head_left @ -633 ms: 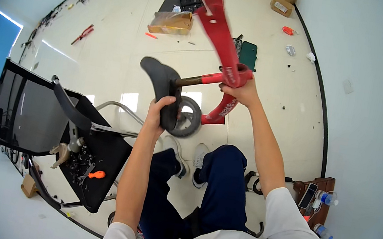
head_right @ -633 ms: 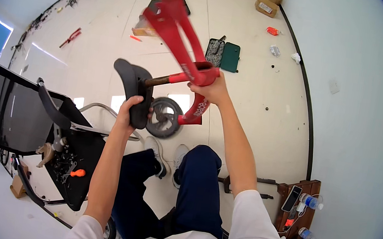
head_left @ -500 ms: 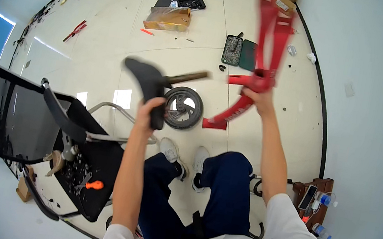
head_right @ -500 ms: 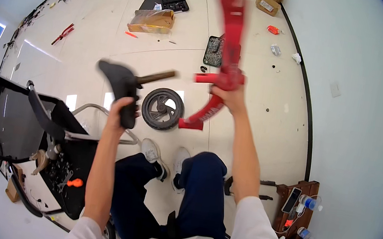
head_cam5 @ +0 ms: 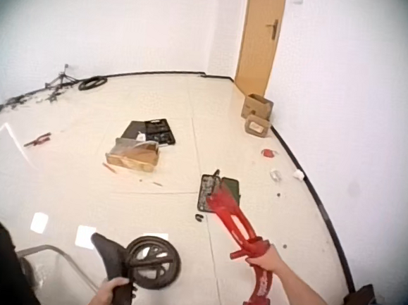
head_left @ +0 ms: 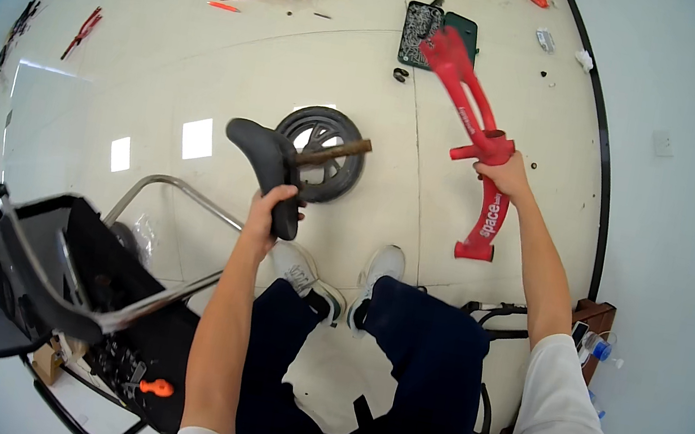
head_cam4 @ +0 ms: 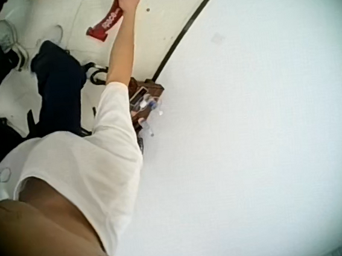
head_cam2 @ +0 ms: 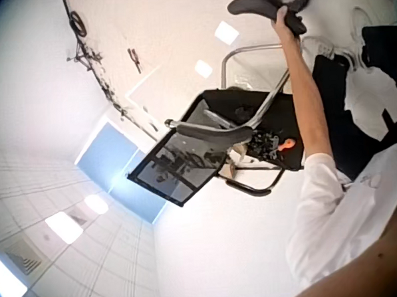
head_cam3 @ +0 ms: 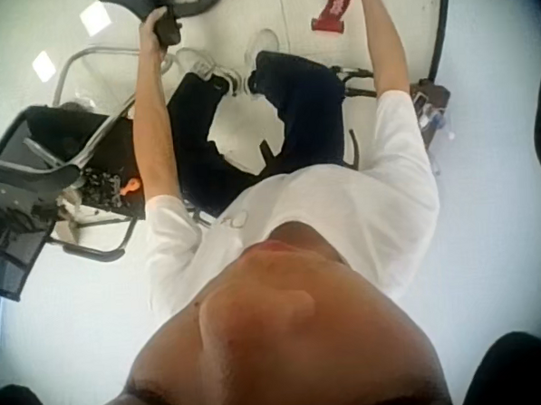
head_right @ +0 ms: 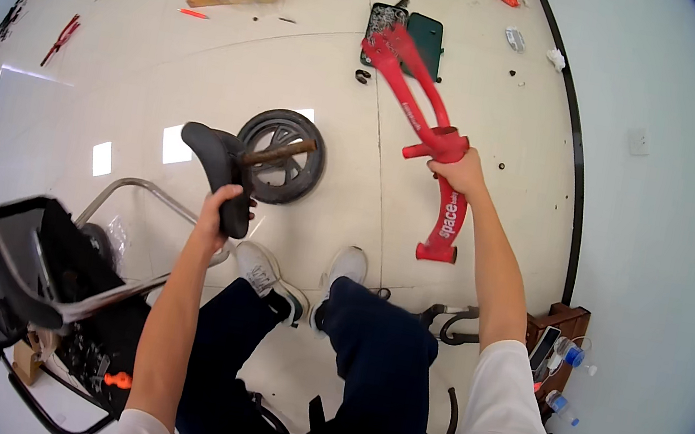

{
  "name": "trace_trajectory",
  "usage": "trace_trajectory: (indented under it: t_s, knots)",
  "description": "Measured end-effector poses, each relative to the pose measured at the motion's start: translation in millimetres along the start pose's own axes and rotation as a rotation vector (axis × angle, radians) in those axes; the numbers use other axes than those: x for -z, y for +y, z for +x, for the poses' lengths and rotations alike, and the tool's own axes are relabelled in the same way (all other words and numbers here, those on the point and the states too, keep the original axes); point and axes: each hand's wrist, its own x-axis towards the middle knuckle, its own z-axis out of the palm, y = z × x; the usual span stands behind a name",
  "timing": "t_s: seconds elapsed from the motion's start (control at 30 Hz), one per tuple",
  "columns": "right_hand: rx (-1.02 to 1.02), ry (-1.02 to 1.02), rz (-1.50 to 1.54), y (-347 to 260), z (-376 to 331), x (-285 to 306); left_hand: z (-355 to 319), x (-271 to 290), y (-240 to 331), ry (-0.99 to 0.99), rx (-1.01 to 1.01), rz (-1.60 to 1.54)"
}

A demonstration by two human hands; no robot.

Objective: The person assembles a pink scooter by attaching the seat to the frame using a screwdriver and other tools. They handle the frame, seat, and various small parts, organizing them on a chair and the floor.

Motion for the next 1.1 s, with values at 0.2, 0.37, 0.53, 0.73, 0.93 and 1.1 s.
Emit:
trace_trajectory:
  t_s: [0.2,0.37,0.53,0.73,0.93,1.1]
  knots:
    - [-0.187,-0.051,-0.058,82.3,42.3,-19.4,63.2,-57.1,-100.8,-0.062,0.131,0.144]
    - [-0.338,-0.036,0.054,129.1,66.5,-21.5,115.7,-113.2,-167.4,-0.162,0.071,0.361]
    - [-0.438,-0.076,0.115,150.6,81.8,-32.4,173.5,-109.7,-195.3,-0.105,-0.133,0.51]
    - [-0.421,-0.092,0.137,170.2,90.7,-45.4,199.9,-99.2,-189.2,-0.035,-0.214,0.569]
    - [-0.39,0.091,-0.07,195.1,82.9,-34.8,192.2,-117.0,-184.6,0.137,-0.117,0.779]
    - [-0.303,0.319,-0.351,215.4,70.1,-26.3,156.9,-108.2,-179.5,0.239,-0.205,0.885]
